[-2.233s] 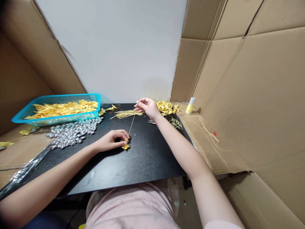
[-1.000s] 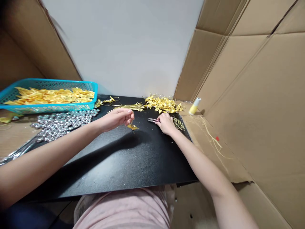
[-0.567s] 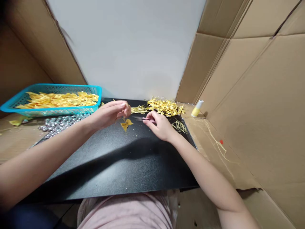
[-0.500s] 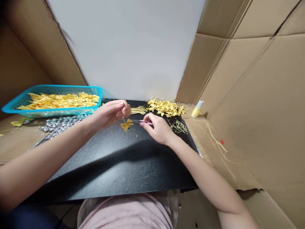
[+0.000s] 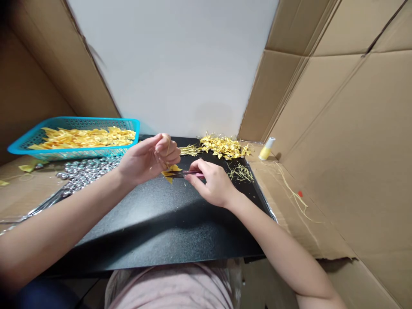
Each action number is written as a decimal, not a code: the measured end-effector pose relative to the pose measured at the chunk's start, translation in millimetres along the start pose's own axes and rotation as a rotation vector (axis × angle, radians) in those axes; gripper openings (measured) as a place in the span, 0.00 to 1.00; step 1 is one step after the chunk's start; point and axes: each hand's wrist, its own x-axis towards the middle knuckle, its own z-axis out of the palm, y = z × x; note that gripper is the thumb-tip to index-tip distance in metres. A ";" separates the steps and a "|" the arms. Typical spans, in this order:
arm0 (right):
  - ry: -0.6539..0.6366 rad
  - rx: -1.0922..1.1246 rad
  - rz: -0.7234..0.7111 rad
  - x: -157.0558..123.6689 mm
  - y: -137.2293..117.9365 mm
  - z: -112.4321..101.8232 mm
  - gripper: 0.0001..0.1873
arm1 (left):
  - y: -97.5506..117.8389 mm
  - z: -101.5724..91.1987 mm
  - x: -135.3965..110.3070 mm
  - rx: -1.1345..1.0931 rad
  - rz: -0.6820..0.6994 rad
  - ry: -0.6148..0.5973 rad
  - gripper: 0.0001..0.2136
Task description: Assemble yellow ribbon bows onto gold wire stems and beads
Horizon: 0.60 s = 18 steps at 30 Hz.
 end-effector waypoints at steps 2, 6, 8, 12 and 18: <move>0.012 -0.010 0.011 -2.0 1.7 -1.2 0.08 | 0.3 0.4 0.1 -0.009 -0.003 0.002 0.21; 0.018 -0.015 0.025 -2.4 6.0 -1.4 0.08 | -0.1 0.0 -0.1 -0.027 0.001 -0.014 0.20; 0.018 -0.008 0.022 -1.7 7.6 -1.4 0.08 | -0.6 -0.5 -0.6 -0.037 0.001 -0.016 0.20; 0.025 0.032 0.018 -1.9 10.3 -2.9 0.09 | -0.8 -0.8 -1.7 -0.046 -0.024 0.014 0.21; 0.027 0.001 0.012 -1.6 8.5 -1.4 0.08 | -1.1 0.2 -3.0 -0.036 -0.026 0.000 0.21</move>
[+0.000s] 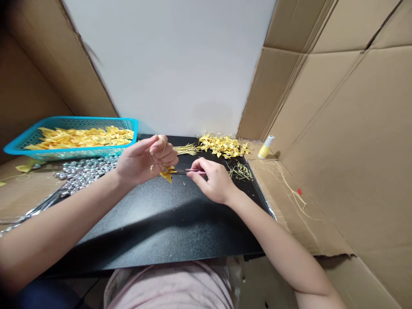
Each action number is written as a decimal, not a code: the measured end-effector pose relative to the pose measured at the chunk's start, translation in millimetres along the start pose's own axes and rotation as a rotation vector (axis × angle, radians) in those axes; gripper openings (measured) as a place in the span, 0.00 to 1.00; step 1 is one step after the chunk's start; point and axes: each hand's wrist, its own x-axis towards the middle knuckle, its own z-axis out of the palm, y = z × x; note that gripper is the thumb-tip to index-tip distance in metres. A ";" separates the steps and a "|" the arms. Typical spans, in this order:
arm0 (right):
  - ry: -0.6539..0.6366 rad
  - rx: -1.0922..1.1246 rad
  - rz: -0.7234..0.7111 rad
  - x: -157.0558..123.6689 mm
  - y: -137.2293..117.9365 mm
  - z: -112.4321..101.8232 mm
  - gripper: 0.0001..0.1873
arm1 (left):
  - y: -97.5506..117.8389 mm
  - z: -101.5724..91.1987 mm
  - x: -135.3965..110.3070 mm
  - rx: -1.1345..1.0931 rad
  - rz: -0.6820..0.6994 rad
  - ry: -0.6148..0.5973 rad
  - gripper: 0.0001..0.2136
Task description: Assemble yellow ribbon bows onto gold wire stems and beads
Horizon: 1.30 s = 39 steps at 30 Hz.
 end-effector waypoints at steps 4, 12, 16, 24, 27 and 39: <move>0.004 -0.006 -0.023 1.9 -3.0 2.2 0.07 | -0.5 0.5 -0.6 0.005 -0.009 -0.001 0.21; 0.004 -0.036 0.000 -1.0 0.6 2.5 0.09 | -3.2 -2.8 -0.7 -0.020 -0.022 0.011 0.21; -0.013 -0.049 0.000 0.2 -0.2 4.3 0.09 | -4.4 -2.8 -1.0 -0.034 -0.045 0.031 0.21; -0.023 -0.022 -0.002 3.0 -0.8 7.0 0.10 | -6.4 -2.8 -1.0 -0.028 -0.049 0.020 0.20; -0.036 -0.016 0.008 4.2 0.7 8.8 0.10 | -9.0 -6.6 -0.9 -0.029 -0.055 0.010 0.20; -0.101 -0.033 0.065 1.8 17.1 29.0 0.09 | -31.8 -29.3 -1.5 -0.096 -0.104 0.050 0.19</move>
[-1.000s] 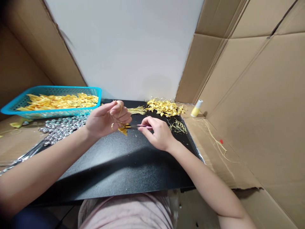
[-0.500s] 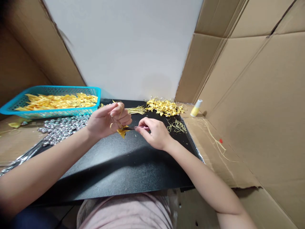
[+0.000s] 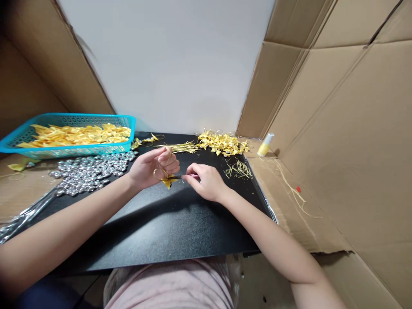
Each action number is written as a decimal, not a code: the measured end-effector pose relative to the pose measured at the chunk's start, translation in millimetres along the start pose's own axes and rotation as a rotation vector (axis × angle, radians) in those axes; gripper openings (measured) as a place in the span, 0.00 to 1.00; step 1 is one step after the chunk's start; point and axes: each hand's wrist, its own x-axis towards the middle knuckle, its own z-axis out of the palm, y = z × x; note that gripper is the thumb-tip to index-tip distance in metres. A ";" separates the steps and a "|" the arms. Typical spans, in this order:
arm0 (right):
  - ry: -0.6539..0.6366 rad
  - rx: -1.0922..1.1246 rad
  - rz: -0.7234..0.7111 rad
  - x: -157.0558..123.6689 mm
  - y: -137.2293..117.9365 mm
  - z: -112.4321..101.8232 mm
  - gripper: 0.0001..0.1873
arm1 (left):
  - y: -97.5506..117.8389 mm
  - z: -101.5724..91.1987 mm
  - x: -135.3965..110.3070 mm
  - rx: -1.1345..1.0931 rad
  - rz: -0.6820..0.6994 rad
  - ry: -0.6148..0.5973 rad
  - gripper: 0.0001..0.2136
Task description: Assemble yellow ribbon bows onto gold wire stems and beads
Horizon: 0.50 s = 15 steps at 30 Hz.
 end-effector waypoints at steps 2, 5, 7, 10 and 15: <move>-0.014 0.004 0.011 -0.2 2.4 3.3 0.09 | -3.6 -3.4 0.2 -0.009 -0.012 0.021 0.19; -0.033 0.014 0.030 -0.9 6.6 7.8 0.09 | -8.6 -9.1 0.6 -0.027 -0.031 0.037 0.18; -0.043 0.019 0.043 -1.7 9.5 10.9 0.09 | -12.1 -13.1 1.0 -0.037 -0.043 0.039 0.18; -0.053 0.030 0.060 -3.0 13.2 15.4 0.09 | -17.3 -19.0 1.2 -0.046 -0.048 0.043 0.18; -0.066 0.044 0.089 -4.7 17.4 21.1 0.09 | -23.5 -25.5 0.7 -0.050 -0.068 0.083 0.17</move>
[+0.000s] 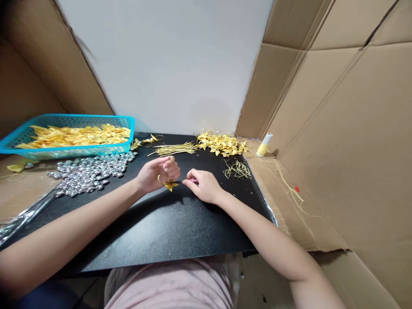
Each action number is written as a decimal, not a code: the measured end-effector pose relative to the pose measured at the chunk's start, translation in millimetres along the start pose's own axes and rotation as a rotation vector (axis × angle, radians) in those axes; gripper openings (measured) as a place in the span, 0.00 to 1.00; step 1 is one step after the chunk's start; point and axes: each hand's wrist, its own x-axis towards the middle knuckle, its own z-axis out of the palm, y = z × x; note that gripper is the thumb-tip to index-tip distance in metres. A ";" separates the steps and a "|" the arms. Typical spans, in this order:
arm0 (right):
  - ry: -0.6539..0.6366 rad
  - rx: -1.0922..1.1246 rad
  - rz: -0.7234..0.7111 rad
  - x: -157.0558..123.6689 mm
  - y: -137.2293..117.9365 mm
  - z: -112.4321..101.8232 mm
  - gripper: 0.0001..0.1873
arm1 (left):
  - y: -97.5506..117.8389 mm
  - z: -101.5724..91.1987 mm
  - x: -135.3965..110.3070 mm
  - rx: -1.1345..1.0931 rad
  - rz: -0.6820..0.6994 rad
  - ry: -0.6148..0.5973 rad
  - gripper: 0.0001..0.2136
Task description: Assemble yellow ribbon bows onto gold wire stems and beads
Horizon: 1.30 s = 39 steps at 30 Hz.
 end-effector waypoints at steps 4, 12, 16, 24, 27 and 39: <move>0.001 -0.005 -0.001 -0.3 2.1 1.1 0.09 | -3.3 -2.1 0.3 -0.017 -0.023 0.032 0.16; -0.012 -0.028 -0.011 -1.1 7.7 4.7 0.09 | -11.4 -9.2 -0.3 -0.043 -0.041 0.038 0.15; -0.037 -0.009 0.005 -1.3 9.4 7.1 0.09 | -13.4 -11.1 -0.7 -0.024 -0.038 0.022 0.14; -0.075 0.014 0.015 -1.9 7.0 6.6 0.08 | -13.9 -11.2 -1.0 -0.016 -0.056 0.004 0.15; -0.081 0.010 0.015 -1.8 7.4 7.3 0.07 | -13.9 -11.4 -1.0 -0.012 -0.054 -0.006 0.14; -0.098 -0.002 0.030 -1.2 7.5 9.1 0.07 | -16.5 -12.9 1.4 0.006 -0.063 -0.010 0.14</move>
